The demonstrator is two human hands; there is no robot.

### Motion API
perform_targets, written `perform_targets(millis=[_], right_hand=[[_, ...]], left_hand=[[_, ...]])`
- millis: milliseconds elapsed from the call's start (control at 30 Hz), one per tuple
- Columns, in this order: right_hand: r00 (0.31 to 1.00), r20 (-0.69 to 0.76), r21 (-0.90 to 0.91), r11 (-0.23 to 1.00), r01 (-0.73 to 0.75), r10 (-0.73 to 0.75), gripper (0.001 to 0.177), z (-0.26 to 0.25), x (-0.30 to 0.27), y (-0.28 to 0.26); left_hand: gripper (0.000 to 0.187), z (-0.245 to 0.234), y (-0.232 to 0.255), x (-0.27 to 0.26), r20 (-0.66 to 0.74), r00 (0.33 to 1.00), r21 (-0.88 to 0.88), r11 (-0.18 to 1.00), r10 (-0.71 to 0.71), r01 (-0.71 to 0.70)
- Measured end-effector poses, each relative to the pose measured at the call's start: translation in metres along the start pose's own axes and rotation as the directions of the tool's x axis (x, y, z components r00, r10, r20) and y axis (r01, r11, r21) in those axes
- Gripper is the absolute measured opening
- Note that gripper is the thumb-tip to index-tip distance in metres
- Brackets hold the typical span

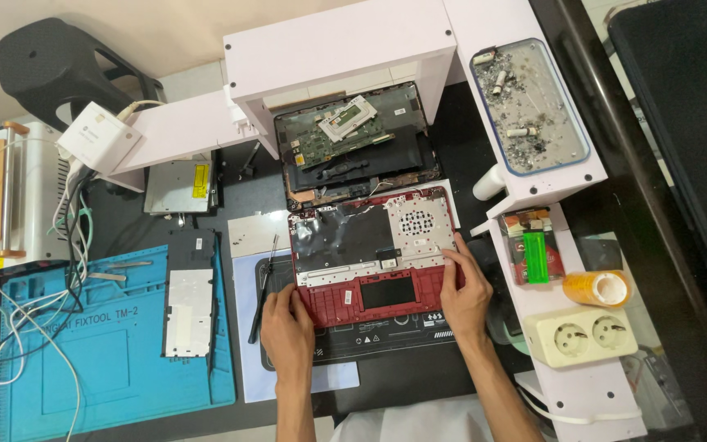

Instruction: The person works on a disassembled red laptop chassis, using a screwdriver to tighten screws on a black internal component. They repeatedly adjust the component's position and check the screw alignment throughout the process.

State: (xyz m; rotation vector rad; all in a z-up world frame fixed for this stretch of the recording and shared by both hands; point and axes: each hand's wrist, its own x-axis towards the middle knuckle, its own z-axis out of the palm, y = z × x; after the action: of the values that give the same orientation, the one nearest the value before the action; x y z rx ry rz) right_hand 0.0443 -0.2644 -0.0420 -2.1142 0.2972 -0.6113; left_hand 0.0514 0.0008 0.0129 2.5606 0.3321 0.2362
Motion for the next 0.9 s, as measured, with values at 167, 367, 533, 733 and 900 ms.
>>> perform_targets(millis=[167, 367, 533, 733, 900], right_hand=[[0.995, 0.014, -0.074, 0.992, 0.097, -0.097, 0.021, 0.002, -0.003, -0.002], [0.976, 0.125, -0.084, 0.978, 0.192, -0.180, 0.025, 0.005, -0.004, -0.006], [0.935, 0.237, -0.050, 0.957, 0.284, -0.265, 0.027, 0.012, -0.015, -0.016], [0.877, 0.357, -0.011, 0.938, 0.347, -0.321, 0.036, 0.001, -0.036, -0.024], [0.875, 0.333, 0.001, 0.928, 0.372, -0.351, 0.037, -0.009, -0.038, -0.021]], left_hand=[[0.043, 0.006, 0.003, -0.003, -0.017, 0.995, -0.076, 0.992, 0.100, -0.101], [0.051, 0.030, 0.010, 0.015, 0.021, 0.940, 0.054, 0.939, 0.340, -0.340], [0.058, 0.049, 0.012, 0.045, 0.045, 0.933, 0.170, 0.917, 0.358, -0.360], [0.057, 0.056, 0.012, 0.047, 0.120, 0.946, 0.181, 0.930, 0.301, -0.319], [0.060, 0.056, 0.012, 0.047, 0.111, 0.941, 0.135, 0.934, 0.319, -0.332]])
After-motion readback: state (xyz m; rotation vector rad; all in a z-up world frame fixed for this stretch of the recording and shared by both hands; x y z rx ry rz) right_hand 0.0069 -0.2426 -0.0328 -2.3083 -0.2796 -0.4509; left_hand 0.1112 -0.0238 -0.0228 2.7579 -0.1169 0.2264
